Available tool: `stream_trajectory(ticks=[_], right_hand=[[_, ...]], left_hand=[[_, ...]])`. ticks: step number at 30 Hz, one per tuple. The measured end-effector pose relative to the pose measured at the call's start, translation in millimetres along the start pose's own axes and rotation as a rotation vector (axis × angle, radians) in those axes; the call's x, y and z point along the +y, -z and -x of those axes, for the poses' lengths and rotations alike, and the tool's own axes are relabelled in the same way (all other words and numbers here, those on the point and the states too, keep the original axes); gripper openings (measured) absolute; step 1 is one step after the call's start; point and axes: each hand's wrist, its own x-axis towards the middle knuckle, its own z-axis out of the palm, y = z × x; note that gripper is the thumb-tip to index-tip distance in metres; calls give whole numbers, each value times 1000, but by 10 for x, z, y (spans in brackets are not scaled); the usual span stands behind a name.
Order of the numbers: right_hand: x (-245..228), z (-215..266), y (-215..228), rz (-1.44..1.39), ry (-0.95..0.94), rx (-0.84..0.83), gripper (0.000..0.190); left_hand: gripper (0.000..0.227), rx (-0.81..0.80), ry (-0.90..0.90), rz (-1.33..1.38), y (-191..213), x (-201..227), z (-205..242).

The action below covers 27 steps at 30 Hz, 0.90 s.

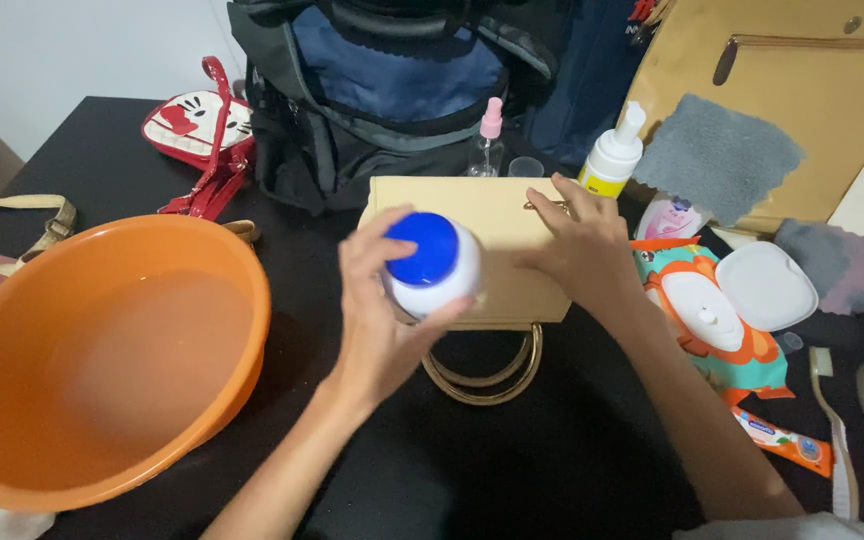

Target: Applying conditioner to a beige leather handbag using a cloth and a jar of conditioning cream.

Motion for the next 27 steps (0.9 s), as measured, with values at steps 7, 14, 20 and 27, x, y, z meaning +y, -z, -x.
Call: stream_trajectory(ticks=[7,14,20,27], right_hand=[[-145,-283,1277,-864,3,-316,78],[-756,636,1074,-1298,-207,-630,147],[-920,935,857,-1186,-362,-553,137],[-900,992,812,-1292,-443,-632,161]], left_hand=[[76,-240,-25,235,7,138,108],[61,-363,244,477,30,309,414],[70,-438,444,463,-62,214,606],[62,-439,341,406,-53,222,527]])
